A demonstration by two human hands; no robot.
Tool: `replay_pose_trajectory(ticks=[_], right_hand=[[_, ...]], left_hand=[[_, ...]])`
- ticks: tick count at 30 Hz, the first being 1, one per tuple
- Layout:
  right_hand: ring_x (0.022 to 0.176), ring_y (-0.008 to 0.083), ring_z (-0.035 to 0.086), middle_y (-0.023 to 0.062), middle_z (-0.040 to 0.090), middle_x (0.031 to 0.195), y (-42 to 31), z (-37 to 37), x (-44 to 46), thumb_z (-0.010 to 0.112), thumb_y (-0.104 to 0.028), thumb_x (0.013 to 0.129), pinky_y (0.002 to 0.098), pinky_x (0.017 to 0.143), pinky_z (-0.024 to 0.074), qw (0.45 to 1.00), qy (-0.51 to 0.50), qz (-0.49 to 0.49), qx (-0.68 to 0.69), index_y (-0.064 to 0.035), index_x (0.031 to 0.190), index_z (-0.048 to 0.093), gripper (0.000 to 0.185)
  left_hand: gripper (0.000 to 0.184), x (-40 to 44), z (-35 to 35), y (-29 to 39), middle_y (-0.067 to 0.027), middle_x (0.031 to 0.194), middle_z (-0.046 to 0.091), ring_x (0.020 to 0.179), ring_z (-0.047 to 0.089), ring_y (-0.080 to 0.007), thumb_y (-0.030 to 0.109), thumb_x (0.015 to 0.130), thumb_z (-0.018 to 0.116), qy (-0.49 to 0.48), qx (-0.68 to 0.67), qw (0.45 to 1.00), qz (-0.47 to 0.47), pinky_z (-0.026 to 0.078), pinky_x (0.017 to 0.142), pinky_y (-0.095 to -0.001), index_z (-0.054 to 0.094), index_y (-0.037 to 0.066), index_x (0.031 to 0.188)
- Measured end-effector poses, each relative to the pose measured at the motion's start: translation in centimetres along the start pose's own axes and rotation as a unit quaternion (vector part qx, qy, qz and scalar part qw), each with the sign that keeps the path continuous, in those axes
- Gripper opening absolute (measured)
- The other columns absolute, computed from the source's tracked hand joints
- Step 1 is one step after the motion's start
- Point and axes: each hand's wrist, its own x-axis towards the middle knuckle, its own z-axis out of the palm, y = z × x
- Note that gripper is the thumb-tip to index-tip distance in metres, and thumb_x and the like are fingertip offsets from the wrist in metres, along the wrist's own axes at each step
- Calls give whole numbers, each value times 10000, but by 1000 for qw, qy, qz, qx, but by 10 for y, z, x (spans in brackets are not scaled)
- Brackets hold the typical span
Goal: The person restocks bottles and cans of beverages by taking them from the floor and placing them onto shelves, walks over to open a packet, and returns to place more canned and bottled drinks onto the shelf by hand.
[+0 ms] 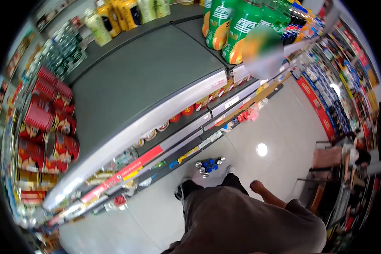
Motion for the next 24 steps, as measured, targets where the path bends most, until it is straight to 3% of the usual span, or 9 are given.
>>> replay_pose_trajectory(ticks=[1,2,4,5,6,8,11,17,24], right_hand=[[729,250,694,160,715,813,-43,-21,6,637,-226,822,413,712,563,915,47,190,353,-29,877,726,223],[697,256,688,151,717,793,-75,-24,21,628,-256,814,397,692,557,882,70,223,409,7,880,712,284],[774,280,695,153,730,860,-143,-51,31,638,-275,800,399,737,551,908,28,189,373,-3,980,707,333],[878,284,687,176,718,985,-178,-52,24,647,-274,793,406,795,544,893,104,143,415,-17,1034,704,357],[974,298,671,171,700,1082,-203,-59,29,663,-283,792,405,854,530,921,4,128,368,-26,1097,692,400],[1029,314,659,168,702,1084,-245,-47,22,668,-291,813,405,902,514,918,43,77,387,-36,1129,680,406],[1056,329,658,183,704,1077,-291,-57,-10,624,-290,838,402,925,513,880,58,137,452,-32,1145,674,404],[1062,353,655,199,702,1109,-271,32,-80,599,-261,781,427,924,514,846,33,294,443,-45,1081,721,389],[992,372,665,216,710,1009,-242,149,-184,579,-270,764,449,856,524,732,81,469,488,-50,972,747,346]], left_hand=[[191,14,-13,-3,-174,990,674,914,651,-341,137,829,653,-5,2,1000,15,525,802,-427,676,29,986],[188,28,-32,-6,-172,984,674,908,651,-337,140,830,655,-10,11,999,33,525,797,-426,676,30,981],[182,55,-73,0,-169,972,674,894,651,-331,148,831,657,-23,40,996,74,525,786,-423,677,32,970],[180,72,-89,20,-167,966,674,887,651,-327,151,831,658,-31,42,994,93,525,780,-421,678,33,965],[177,89,-110,45,-165,960,674,881,651,-324,155,832,659,-36,48,991,116,525,774,-420,678,35,960],[173,126,-154,106,-162,948,674,867,651,-318,162,833,661,-51,58,982,170,525,763,-417,679,37,950],[167,160,-182,219,-156,930,674,847,651,-308,173,835,664,-81,92,959,256,526,746,-413,680,40,934],[164,122,-117,384,-146,894,674,806,651,-288,196,838,671,-165,168,883,407,526,713,-404,683,46,903],[170,26,33,394,-133,853,673,759,651,-265,221,842,678,-310,342,757,462,527,673,-394,686,53,867]])
